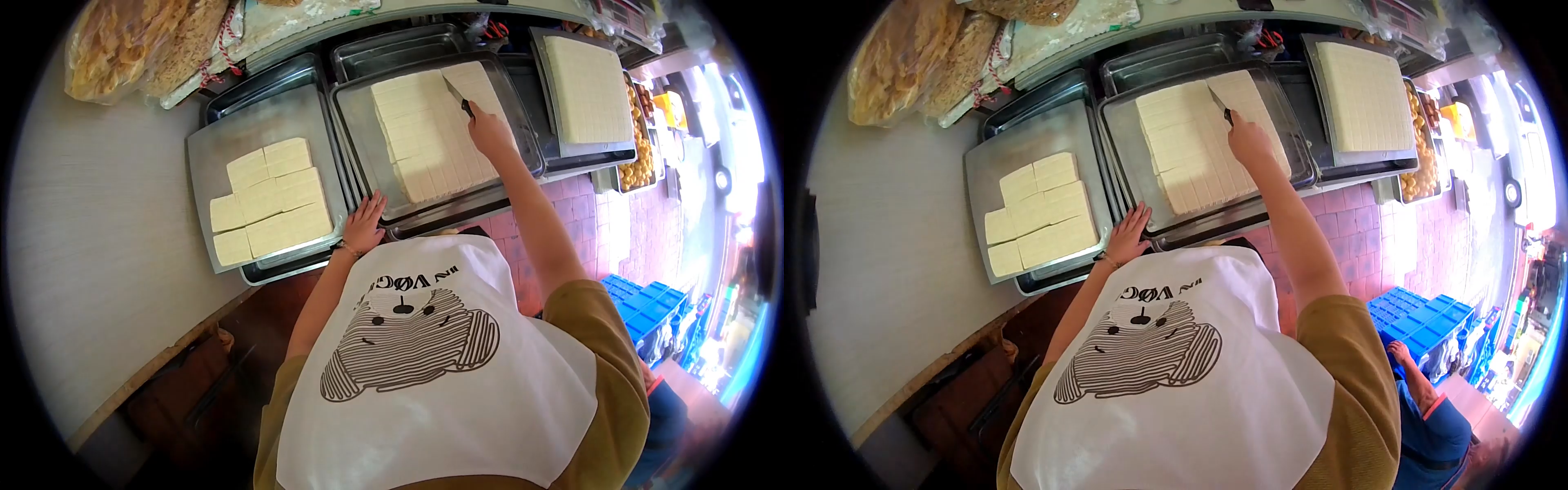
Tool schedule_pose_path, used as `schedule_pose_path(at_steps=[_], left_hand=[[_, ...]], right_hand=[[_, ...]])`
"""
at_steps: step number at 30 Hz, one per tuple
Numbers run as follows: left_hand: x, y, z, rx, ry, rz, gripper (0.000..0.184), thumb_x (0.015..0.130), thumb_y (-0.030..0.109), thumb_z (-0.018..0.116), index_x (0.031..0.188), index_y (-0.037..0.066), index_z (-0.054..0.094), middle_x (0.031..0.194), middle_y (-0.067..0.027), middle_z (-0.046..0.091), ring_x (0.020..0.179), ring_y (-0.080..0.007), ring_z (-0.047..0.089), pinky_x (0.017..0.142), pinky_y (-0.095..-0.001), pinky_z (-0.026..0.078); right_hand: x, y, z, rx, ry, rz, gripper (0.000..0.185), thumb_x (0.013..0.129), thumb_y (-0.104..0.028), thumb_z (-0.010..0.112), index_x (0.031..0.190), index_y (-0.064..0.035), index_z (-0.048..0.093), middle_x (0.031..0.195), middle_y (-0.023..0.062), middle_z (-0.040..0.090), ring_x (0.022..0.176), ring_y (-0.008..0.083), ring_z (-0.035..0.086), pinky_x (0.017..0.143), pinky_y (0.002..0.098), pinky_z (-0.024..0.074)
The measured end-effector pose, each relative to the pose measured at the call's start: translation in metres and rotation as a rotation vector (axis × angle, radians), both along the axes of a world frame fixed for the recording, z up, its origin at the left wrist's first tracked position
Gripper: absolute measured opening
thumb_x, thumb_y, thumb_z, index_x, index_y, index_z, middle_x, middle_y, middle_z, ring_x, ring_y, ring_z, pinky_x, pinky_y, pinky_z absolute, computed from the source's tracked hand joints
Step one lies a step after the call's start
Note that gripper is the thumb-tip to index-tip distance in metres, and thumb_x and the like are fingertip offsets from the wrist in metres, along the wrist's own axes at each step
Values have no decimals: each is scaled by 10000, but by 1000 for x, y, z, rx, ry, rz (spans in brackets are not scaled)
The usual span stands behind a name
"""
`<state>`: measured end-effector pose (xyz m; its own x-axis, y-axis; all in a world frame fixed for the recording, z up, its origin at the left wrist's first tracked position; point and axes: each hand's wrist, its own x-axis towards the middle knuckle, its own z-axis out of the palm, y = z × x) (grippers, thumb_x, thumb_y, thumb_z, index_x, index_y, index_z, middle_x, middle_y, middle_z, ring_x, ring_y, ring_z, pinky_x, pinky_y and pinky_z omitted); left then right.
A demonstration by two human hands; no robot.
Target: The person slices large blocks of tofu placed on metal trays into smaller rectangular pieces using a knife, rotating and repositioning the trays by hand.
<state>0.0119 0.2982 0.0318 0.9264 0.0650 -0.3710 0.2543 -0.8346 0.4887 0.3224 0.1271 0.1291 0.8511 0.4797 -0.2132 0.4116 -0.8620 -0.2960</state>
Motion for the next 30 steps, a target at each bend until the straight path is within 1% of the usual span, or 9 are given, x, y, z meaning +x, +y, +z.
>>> schedule_pose_path(at_steps=[2,5,11,17,21,23,26,30], left_hand=[[0,1,-4,0,5,-11,857,765,228,637,1471,218,151,1548,-15,78,1401,-276,166,1047,-481,281],[-1,1,-5,9,1,-14,866,760,228,643,1472,219,151,1548,-20,82,1398,-279,177,1035,-469,297],[-1,2,-7,11,-20,-19,886,748,220,656,1473,220,146,1547,-23,83,1395,-283,186,1036,-467,295],[-1,3,-7,14,-12,-27,889,746,211,651,1473,214,140,1547,-22,77,1390,-287,197,1045,-473,288],[-2,3,-5,-9,-35,-16,835,757,190,612,1464,220,171,1546,-11,92,1386,-284,210,1037,-472,298],[-1,4,-4,-18,-34,-21,836,756,190,611,1465,222,168,1547,-11,92,1385,-284,213,1038,-472,296],[-1,6,-10,-7,-18,-47,885,744,226,660,1470,206,154,1548,-26,74,1393,-290,189,1049,-464,289],[-1,7,-12,3,-29,-55,901,745,238,665,1475,212,138,1549,-26,69,1395,-291,184,1049,-463,286]], right_hand=[[-3,-4,-1,4,8,-1,404,875,-185,448,1275,-132,459,859,242,637,826,419,619,723,524,487],[-9,-9,1,3,17,-6,412,870,-183,450,1279,-134,457,845,242,636,807,423,619,714,526,487],[-22,-25,4,12,16,-8,424,861,-176,452,1284,-142,462,827,245,633,785,422,617,704,530,484],[-34,-42,0,36,-34,23,417,861,-172,454,1276,-132,476,797,235,633,759,413,618,685,525,485],[-42,-56,-10,32,-79,60,395,876,-155,466,1269,-111,472,743,232,620,703,408,606,640,519,471],[-47,-62,-9,30,-82,66,401,879,-159,465,1278,-115,462,744,231,621,709,408,608,643,520,473],[-53,-68,-6,25,-63,61,413,883,-162,460,1294,-120,444,747,230,623,719,409,610,651,521,476],[-62,-76,-4,5,-33,43,425,888,-168,454,1310,-131,427,760,230,626,725,414,610,666,523,482]])
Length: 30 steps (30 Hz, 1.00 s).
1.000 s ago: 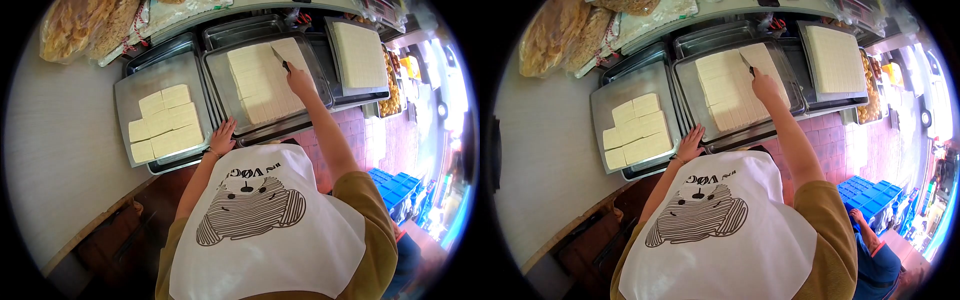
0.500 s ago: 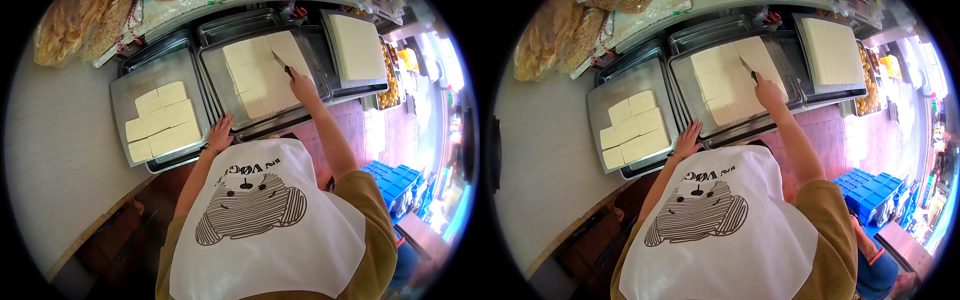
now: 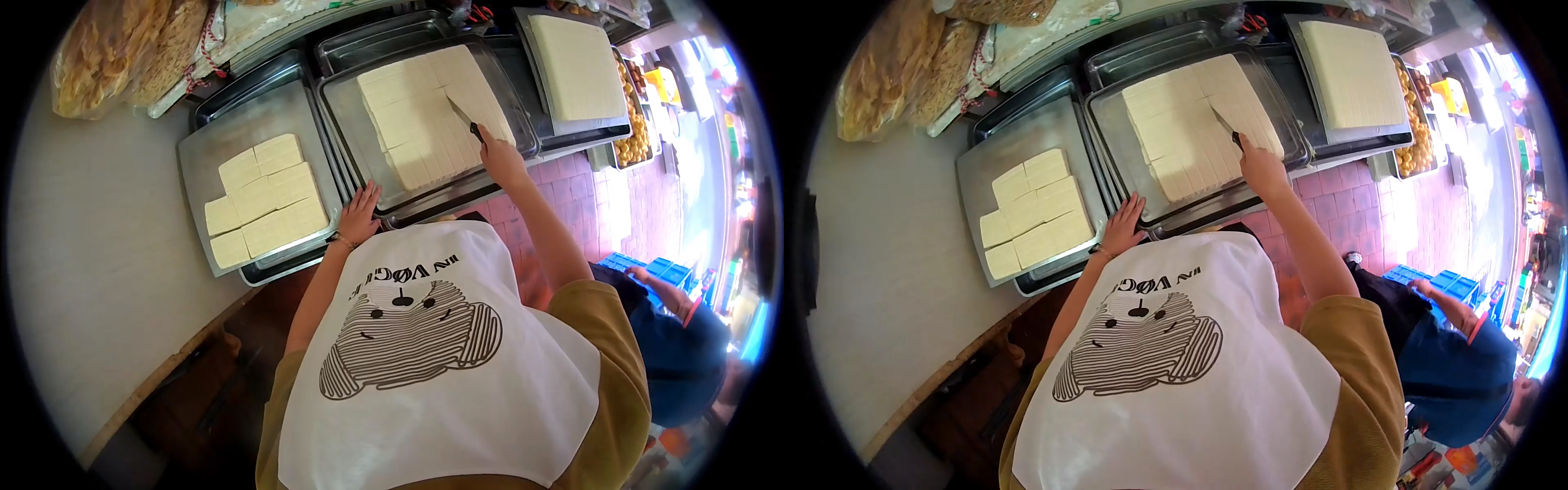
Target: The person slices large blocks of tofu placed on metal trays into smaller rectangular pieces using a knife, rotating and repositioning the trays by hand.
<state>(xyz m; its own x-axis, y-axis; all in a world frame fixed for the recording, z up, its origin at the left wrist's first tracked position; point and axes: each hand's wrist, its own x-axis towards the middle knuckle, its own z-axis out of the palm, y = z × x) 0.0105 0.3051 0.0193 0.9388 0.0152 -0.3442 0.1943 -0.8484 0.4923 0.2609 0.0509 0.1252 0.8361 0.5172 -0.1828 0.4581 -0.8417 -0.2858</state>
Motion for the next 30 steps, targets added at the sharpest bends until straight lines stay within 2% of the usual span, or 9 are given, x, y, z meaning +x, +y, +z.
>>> schedule_pose_path(at_steps=[6,9,18,24,30], left_hand=[[0,1,0,-2,26,0,920,744,248,673,1479,223,119,1551,-22,63,1396,-295,181,1046,-472,282],[1,1,-2,2,45,-4,923,745,254,679,1478,226,119,1551,-21,60,1396,-294,182,1043,-476,284],[4,4,-2,-14,83,-28,930,751,278,695,1478,228,117,1552,-15,34,1405,-290,148,1056,-502,263],[4,5,-4,-41,78,-21,938,756,282,695,1481,227,102,1553,-13,21,1409,-287,132,1052,-527,254],[4,4,-1,-43,96,-12,929,764,279,684,1481,229,95,1553,-8,9,1411,-286,118,1054,-533,249]], right_hand=[[-12,-9,12,-55,102,-73,464,875,-190,449,1338,-182,416,856,241,631,798,421,620,716,526,490],[-18,-17,7,-40,62,-43,463,884,-162,459,1342,-156,392,787,235,627,705,429,601,655,529,475],[-33,-42,3,-86,25,0,465,889,-190,450,1347,-141,386,765,220,632,676,414,613,624,530,489],[-45,-52,6,-31,59,-19,468,890,-191,451,1353,-166,380,808,212,632,686,410,614,620,519,496],[-60,-71,0,-78,58,-22,477,898,-187,445,1366,-182,359,773,194,623,687,400,610,625,515,491]])
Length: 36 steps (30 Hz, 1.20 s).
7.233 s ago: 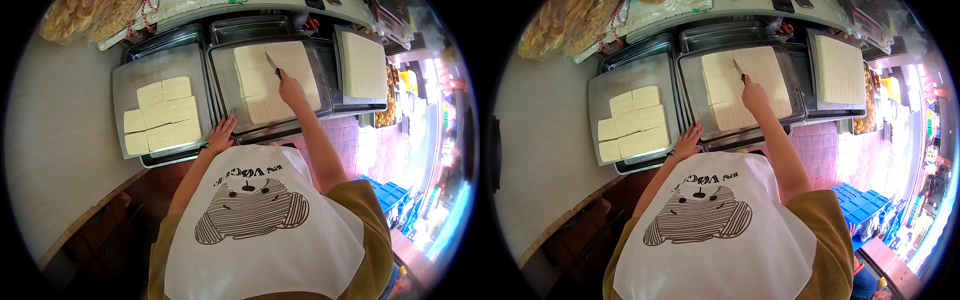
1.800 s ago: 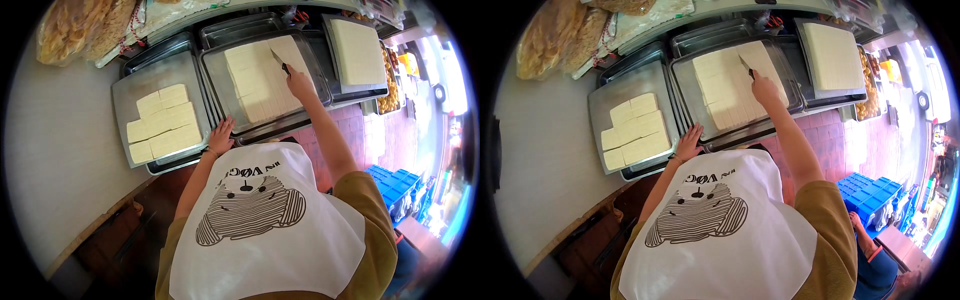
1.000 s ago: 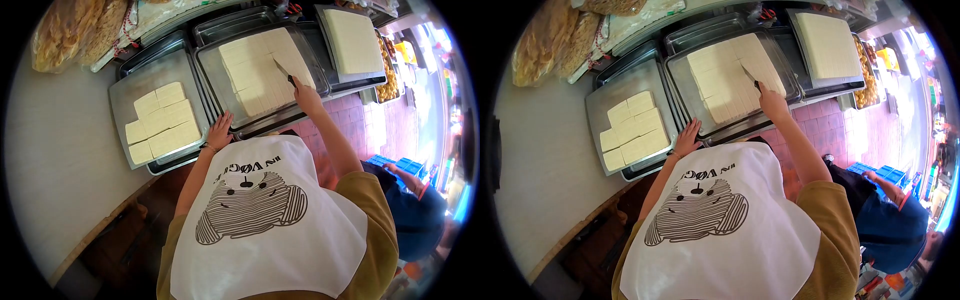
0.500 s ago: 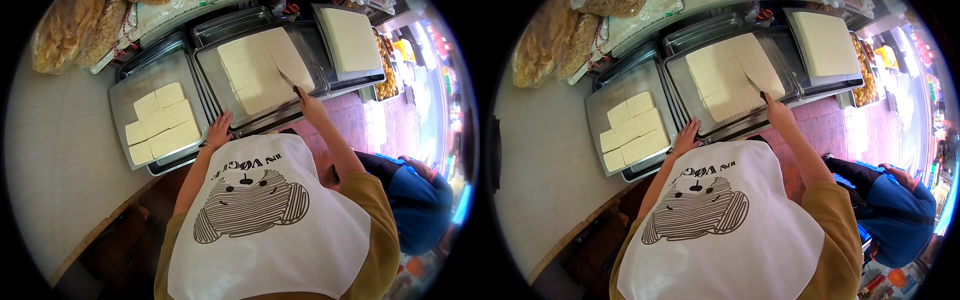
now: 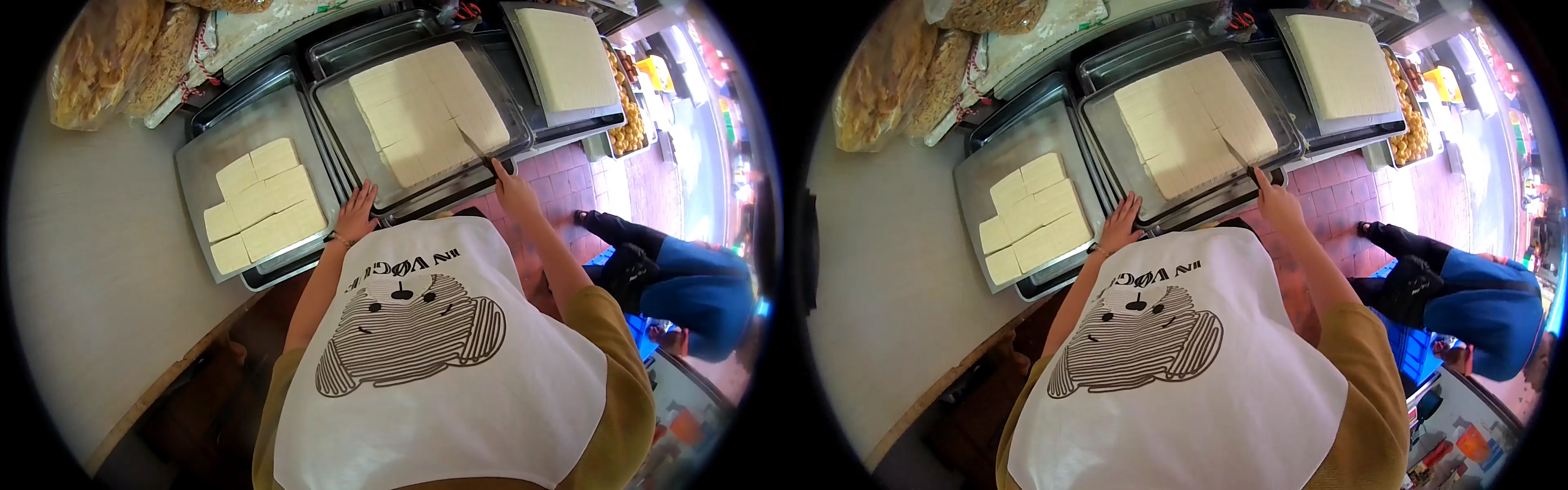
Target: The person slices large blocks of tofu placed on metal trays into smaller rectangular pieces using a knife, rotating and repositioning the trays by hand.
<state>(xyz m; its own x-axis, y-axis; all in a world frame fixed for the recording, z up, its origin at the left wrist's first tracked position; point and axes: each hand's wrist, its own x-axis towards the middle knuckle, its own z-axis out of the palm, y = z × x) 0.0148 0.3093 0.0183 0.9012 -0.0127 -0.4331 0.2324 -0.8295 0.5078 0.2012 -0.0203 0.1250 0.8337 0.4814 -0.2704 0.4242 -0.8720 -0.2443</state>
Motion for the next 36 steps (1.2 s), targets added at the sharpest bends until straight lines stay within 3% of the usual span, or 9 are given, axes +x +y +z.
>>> schedule_pose_path(at_steps=[3,9,15,18,21,27,31,36], left_hand=[[1,-2,6,7,35,14,919,770,271,672,1482,232,92,1553,-7,7,1412,-286,108,1055,-538,243],[1,-5,12,-18,31,38,901,779,247,654,1481,240,88,1554,-5,11,1412,-285,108,1060,-541,225],[2,-9,19,6,11,57,840,786,205,612,1473,224,130,1551,-6,46,1402,-283,154,1062,-500,249],[2,-8,19,5,8,47,852,783,212,620,1475,221,123,1551,-10,38,1402,-287,152,1063,-504,247],[2,-9,17,30,34,34,886,777,233,641,1477,218,98,1552,-16,23,1403,-300,138,1063,-522,234],[3,-7,15,26,71,23,933,754,272,662,1480,208,79,1552,-31,15,1409,-303,112,1065,-531,226],[9,-10,26,4,131,53,896,764,284,647,1474,191,109,1550,-38,22,1408,-310,105,1067,-549,227],[14,-16,17,2,70,113,811,776,304,638,1439,135,203,1533,-85,90,1386,-349,144,1070,-531,253]], right_hand=[[-15,-12,-5,58,-77,17,475,906,-188,439,1374,-187,354,763,196,614,689,399,608,634,510,487],[-52,-31,14,-19,49,-88,492,909,-187,449,1388,-207,338,863,223,600,767,409,592,655,514,459],[-90,-59,38,-66,135,-104,508,888,-151,471,1381,-143,351,867,229,599,773,402,592,653,495,457],[-107,-87,34,108,27,-58,485,887,-160,470,1365,-147,392,832,201,595,672,392,588,610,488,471],[-116,-100,31,301,-60,-130,484,877,-99,473,1357,-138,418,874,194,596,712,379,597,625,455,476],[-64,-42,16,669,-314,-70,490,874,-31,483,1351,-131,434,899,189,593,737,354,596,653,407,470],[0,18,23,663,-221,-112,460,873,-35,482,1324,-125,465,868,213,589,768,373,579,702,412,459],[74,75,28,616,-224,-104,420,866,-99,504,1285,-121,500,817,237,596,733,408,579,647,447,458]])
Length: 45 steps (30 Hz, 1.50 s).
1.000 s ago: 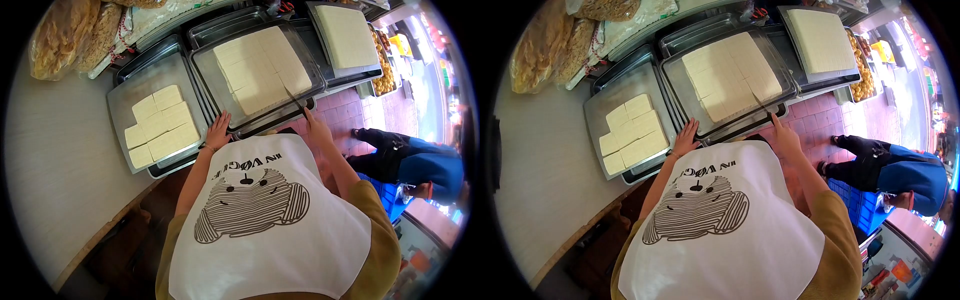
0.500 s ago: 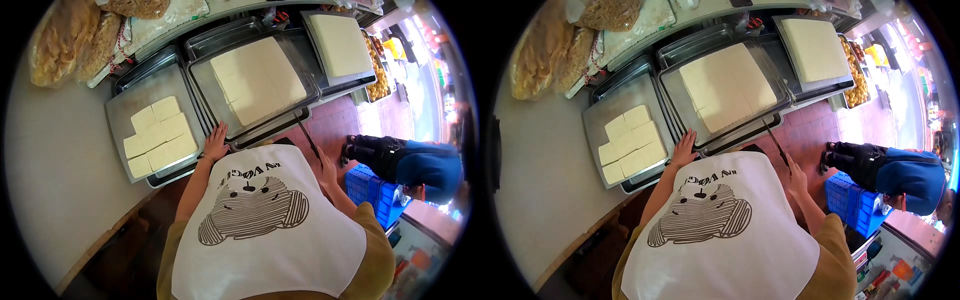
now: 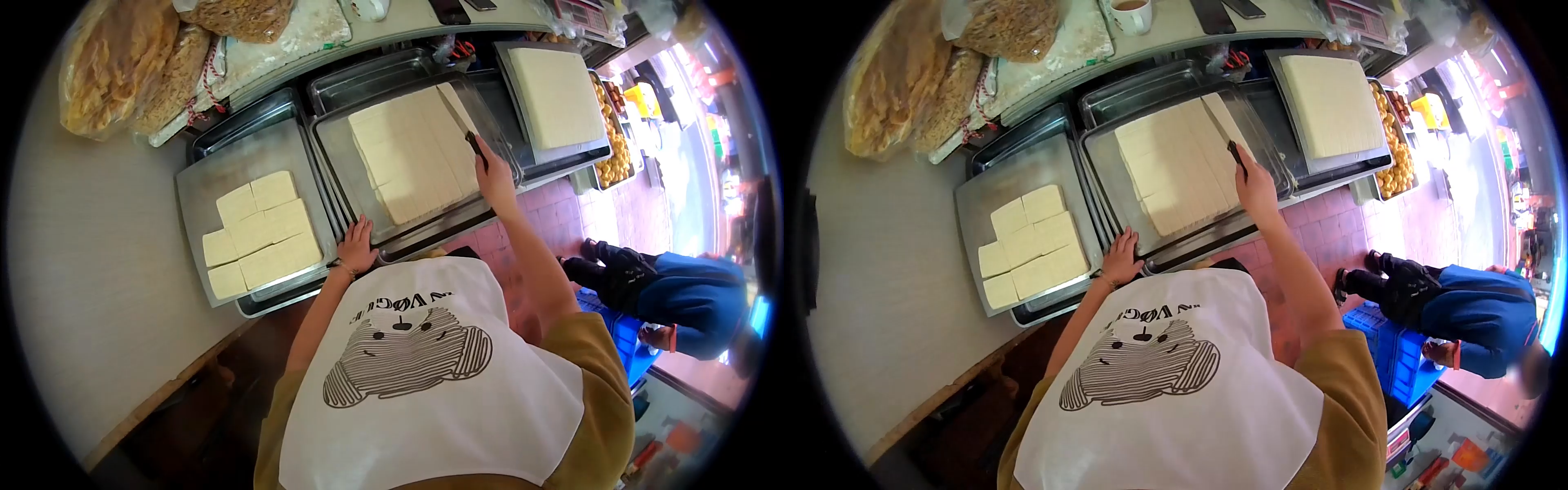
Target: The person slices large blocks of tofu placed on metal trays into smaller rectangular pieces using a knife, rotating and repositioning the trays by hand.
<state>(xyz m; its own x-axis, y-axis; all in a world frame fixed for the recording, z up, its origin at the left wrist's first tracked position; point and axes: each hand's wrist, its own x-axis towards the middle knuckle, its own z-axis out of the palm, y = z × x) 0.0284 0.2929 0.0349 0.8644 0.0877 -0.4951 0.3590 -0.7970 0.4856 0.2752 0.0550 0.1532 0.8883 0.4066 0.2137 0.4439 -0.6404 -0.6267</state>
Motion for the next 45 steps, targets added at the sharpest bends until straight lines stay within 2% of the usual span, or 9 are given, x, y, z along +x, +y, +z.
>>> schedule_pose_path(at_steps=[2,5,9,18,24,27,33,36,45], left_hand=[[0,-1,-5,-5,-31,27,777,782,313,636,1419,115,239,1522,-104,121,1375,-364,167,1075,-510,260],[-5,-1,-14,63,-113,16,787,760,315,665,1413,167,253,1522,-49,143,1370,-315,210,1018,-508,346],[-7,-3,-15,38,-105,33,782,774,316,653,1421,171,238,1530,-41,109,1379,-311,186,990,-546,350],[-13,-5,-29,91,-174,18,841,727,316,687,1421,166,236,1525,-39,123,1376,-317,191,967,-519,378],[-8,-7,-17,94,-90,26,832,723,292,692,1413,159,247,1521,-48,132,1372,-328,197,967,-523,379],[-4,-6,-6,68,-49,0,875,720,291,712,1421,111,220,1509,-127,138,1362,-378,197,1057,-497,309],[-7,-6,-9,83,-77,-9,869,722,276,711,1419,110,222,1514,-129,127,1360,-380,202,1052,-498,315],[-9,-7,-10,88,-141,16,825,732,270,696,1411,147,245,1515,-66,149,1363,-346,213,982,-532,370],[-9,-6,-12,65,-129,21,830,733,259,687,1420,144,236,1524,-75,124,1374,-347,187,989,-540,360]], right_hand=[[24,17,-1,-54,34,-20,413,858,-116,512,1272,-120,510,806,248,601,737,419,584,644,474,454],[50,35,-3,-105,76,-34,403,851,-127,513,1253,-122,524,801,254,610,744,428,591,658,501,454],[72,44,-13,-241,58,-6,385,844,-136,504,1226,-118,545,831,259,622,772,427,602,693,512,471],[81,50,-16,-244,82,-34,388,838,-141,502,1223,-132,550,810,259,625,760,425,609,688,511,485],[83,48,-18,-363,88,-20,389,848,-164,486,1235,-154,520,765,230,630,725,416,614,663,516,492],[86,50,-18,-413,110,-8,389,849,-169,483,1236,-165,513,768,219,634,727,403,621,655,511,498],[95,56,-29,-472,161,-13,426,849,-170,481,1274,-198,488,803,205,645,751,389,628,655,504,503],[92,51,-28,-492,185,-23,444,850,-174,481,1293,-211,474,811,200,647,754,387,628,658,502,503],[73,20,-29,-440,152,-4,436,828,-167,490,1262,-191,516,778,227,627,715,391,619,641,495,493]])
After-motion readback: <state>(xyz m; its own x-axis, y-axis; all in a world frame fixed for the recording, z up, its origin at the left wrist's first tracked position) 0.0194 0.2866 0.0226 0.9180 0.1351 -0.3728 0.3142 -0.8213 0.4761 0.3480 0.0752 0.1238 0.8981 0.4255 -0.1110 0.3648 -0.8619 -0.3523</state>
